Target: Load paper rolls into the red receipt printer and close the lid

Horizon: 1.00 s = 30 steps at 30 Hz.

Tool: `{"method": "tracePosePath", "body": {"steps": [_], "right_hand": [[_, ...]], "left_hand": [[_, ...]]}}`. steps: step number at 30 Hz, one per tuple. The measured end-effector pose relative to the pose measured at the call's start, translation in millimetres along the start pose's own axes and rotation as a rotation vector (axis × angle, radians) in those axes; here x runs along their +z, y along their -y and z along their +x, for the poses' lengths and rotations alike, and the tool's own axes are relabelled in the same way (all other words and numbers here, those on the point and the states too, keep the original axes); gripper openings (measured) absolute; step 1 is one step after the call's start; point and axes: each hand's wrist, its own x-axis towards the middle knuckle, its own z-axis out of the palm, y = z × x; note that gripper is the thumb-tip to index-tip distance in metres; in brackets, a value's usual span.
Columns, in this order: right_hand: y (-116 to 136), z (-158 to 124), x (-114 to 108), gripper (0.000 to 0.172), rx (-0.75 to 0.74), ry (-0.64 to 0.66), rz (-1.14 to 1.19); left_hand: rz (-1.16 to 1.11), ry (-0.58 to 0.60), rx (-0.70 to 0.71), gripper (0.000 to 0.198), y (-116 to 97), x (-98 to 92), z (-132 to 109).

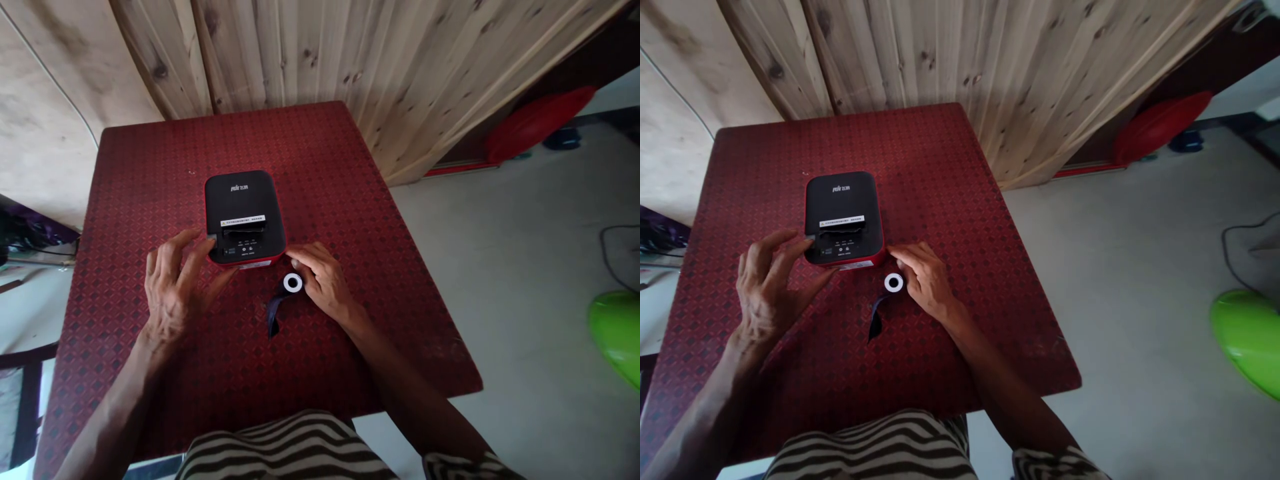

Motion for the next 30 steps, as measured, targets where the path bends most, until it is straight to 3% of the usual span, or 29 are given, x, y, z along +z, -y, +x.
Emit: {"method": "tracePosePath", "body": {"steps": [8, 16, 20, 23, 26, 30], "right_hand": [[-1, 0, 2, 0.035, 0.014, 0.003, 0.007], [-1, 0, 3, 0.035, -0.001, -0.021, 0.022], [10, 8, -13, 0.028, 0.022, -0.144, -0.015], [30, 30, -30, 0.026, -0.089, -0.188, -0.118], [52, 69, -35, 0.029, -0.224, -0.054, -0.241], [72, 126, -15, 0.034, -0.21, 0.36, -0.502]], "left_hand": [[0.049, 0.025, 0.003, 0.048, -2, -7.2, 9], [-0.044, -0.012, -0.07, 0.047, 1, -0.7, 4], [-0.09, 0.009, -0.085, 0.06, 1, 10.9, -5], [-0.138, -0.007, -0.065, 0.069, 2, 22.2, -12], [-0.178, -0.048, -0.049, 0.081, 3, 32.9, -20], [-0.216, -0.074, -0.034, 0.097, 2, 43.3, -28]]}}
